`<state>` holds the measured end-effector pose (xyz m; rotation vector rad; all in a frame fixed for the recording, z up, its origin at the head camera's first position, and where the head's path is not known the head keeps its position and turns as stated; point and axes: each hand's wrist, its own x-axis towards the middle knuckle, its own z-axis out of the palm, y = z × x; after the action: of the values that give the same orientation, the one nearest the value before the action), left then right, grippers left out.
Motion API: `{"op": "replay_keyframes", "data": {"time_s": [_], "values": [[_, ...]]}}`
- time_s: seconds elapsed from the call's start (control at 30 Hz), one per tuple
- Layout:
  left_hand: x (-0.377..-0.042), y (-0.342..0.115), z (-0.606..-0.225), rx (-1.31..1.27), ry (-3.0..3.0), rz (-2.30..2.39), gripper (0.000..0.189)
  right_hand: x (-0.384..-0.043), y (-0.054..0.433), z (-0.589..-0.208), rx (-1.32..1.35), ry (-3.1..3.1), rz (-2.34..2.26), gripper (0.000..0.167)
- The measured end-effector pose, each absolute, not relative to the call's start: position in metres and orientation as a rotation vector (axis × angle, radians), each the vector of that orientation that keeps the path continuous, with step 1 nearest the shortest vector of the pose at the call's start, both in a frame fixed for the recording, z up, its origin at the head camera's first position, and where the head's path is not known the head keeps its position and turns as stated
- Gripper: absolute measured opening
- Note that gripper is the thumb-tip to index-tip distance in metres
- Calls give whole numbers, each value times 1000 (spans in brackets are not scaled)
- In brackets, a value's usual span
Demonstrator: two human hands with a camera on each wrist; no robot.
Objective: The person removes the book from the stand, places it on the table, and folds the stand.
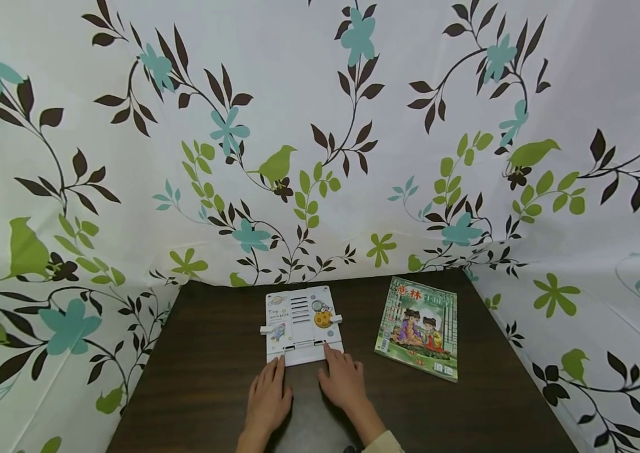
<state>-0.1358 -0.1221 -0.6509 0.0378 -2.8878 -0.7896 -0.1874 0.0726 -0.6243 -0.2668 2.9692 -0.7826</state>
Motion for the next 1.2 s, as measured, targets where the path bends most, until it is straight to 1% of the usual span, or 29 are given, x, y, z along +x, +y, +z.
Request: {"op": "replay_keyframes", "data": {"time_s": [0.17, 0.43, 0.67, 1.03, 1.2], "values": [[-136, -122, -651, 52, -2909, -769, 71, -188, 71, -625, -259, 2989, -746, 60], [-138, -120, -645, 127, -3024, -771, 67, -186, 72, -631, -342, 3088, -733, 57], [-139, -121, -649, 110, -2979, -750, 66, -189, 71, -632, -348, 3088, -700, 55], [-146, -124, -641, 138, -3078, -700, 64, -198, 72, -622, -331, 3015, -607, 53], [-146, -124, -640, 126, -3065, -728, 63, -197, 72, -627, -336, 3038, -636, 54]]}}
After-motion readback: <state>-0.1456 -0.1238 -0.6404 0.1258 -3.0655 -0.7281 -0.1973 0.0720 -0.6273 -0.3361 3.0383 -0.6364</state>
